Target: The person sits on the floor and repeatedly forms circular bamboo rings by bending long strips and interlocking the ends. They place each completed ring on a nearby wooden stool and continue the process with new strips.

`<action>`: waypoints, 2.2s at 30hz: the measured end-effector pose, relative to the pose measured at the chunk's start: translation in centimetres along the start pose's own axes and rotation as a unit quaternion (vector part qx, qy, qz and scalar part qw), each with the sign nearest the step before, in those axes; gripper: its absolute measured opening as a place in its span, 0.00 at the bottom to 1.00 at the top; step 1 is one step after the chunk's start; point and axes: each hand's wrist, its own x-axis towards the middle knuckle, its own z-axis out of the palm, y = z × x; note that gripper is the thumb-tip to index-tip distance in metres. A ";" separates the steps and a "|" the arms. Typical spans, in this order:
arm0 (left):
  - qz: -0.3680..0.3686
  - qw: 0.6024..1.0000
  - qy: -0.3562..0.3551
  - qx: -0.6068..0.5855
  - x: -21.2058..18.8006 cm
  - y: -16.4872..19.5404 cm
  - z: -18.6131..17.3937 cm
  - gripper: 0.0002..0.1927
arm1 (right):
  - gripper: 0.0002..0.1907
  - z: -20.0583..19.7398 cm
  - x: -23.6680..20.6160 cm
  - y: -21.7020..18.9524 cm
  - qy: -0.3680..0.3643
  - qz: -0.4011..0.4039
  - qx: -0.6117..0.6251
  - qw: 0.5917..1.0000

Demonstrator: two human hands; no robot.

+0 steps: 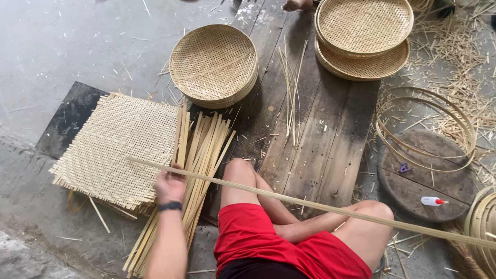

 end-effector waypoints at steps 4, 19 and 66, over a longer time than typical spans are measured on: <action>0.173 0.983 -0.067 0.015 0.9 7.3 5.0 0.14 | 0.08 -1.1 -1.3 -1.5 0.032 -0.066 0.030 0.997; -0.166 0.665 -0.549 0.478 -9.3 -7.6 18.4 0.13 | 0.12 -5.0 -14.7 -14.2 -0.042 -0.621 0.218 0.752; -0.385 0.328 -0.582 0.637 -19.1 -13.6 19.5 0.17 | 0.22 -2.3 -23.1 -11.8 -0.008 -0.775 0.153 0.613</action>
